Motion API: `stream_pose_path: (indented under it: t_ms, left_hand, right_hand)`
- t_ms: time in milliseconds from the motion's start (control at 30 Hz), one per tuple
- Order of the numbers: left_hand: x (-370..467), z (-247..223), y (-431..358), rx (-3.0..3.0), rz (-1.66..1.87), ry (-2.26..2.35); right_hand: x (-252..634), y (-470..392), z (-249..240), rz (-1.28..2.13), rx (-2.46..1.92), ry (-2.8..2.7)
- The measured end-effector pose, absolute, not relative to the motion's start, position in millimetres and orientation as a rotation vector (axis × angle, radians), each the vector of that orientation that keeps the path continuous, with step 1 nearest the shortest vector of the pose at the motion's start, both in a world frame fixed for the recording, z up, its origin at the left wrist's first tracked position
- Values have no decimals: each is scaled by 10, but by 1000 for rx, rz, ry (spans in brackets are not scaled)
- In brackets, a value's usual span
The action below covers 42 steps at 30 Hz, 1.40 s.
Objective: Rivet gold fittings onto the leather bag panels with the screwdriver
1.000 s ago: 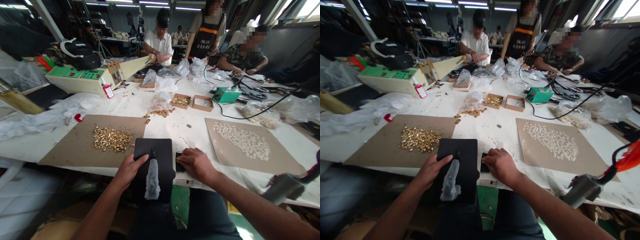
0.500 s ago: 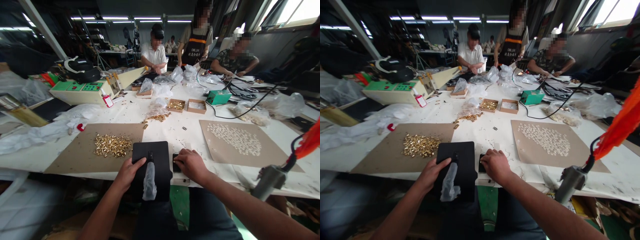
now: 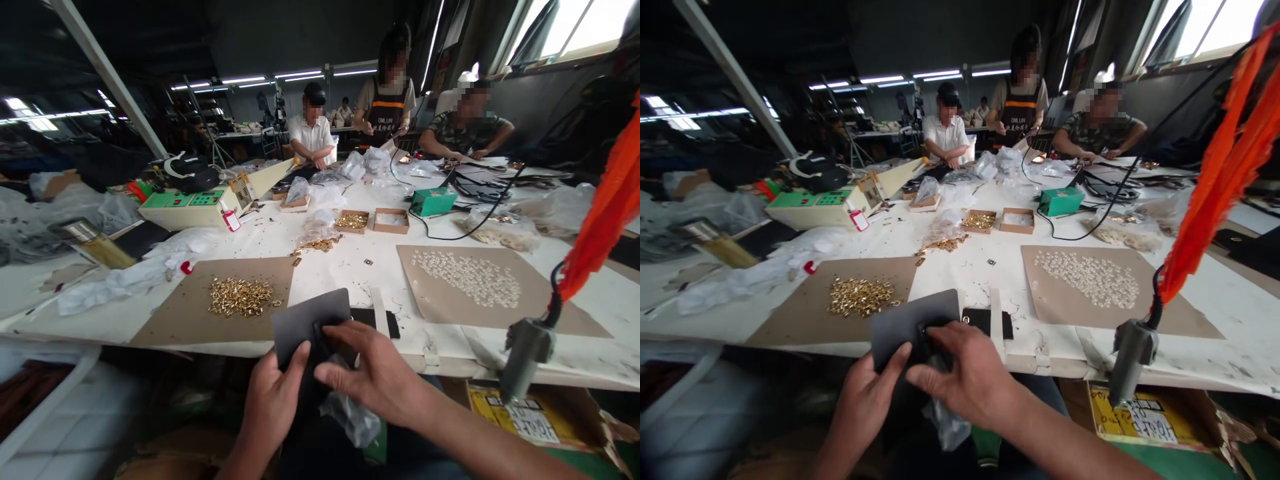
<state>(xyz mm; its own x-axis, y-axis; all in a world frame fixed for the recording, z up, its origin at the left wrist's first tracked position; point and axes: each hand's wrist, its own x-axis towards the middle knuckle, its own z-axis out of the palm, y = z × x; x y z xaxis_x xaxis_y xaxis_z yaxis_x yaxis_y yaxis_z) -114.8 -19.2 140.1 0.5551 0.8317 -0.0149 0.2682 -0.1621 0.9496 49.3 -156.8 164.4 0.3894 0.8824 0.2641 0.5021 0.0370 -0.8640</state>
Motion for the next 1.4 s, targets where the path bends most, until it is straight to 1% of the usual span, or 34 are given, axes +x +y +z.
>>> stream_pose_path:
  t_ms: [67, 167, 300, 400, 500, 633, 667, 767, 867, 967, 1067, 1200, 1400]
  left_hand:
    - [-1178, 1465, -392, 1813, 706, 853]
    - [-1187, 1434, -681, 2056, 775, 643]
    - [-1099, 1291, -966, 2444, 763, 497]
    - [-1053, 1265, -1040, 2568, 709, 365]
    - [-1058, 1322, -920, 2426, 610, 389]
    - [-972, 1335, -524, 2037, 708, 647]
    - [-929, 1308, -435, 1906, 666, 660]
    - [-821, 1155, -299, 1584, 391, 572]
    - [-792, 961, -344, 1549, 300, 597]
    - [-762, 855, -402, 1611, 327, 725]
    - [-622, 895, -335, 1642, 369, 809]
    - [-318, 1030, -87, 1708, 368, 815]
    - [-45, 1027, 154, 1880, 349, 845]
  right_hand:
    - [358, -1585, 1752, 596, -1569, -1245]
    - [284, -1635, 1787, 722, -1480, -1133]
    - [269, -1734, 1685, 911, -1355, -936]
    - [309, -1812, 1586, 1022, -1326, -644]
    - [454, -1874, 1503, 1113, -1308, -368]
    - [672, -1933, 1381, 1268, -1145, -299]
    - [699, -1945, 1335, 1309, -1100, -310]
    - [698, -1989, 1145, 1378, -1042, -328]
    - [637, -2042, 952, 1326, -1188, -378]
    - [613, -2024, 891, 1139, -1471, -545]
    - [693, -1860, 972, 930, -1723, -676]
    - [918, -1540, 1075, 782, -1961, -713]
    - [1125, -1310, 965, 582, -2218, -812]
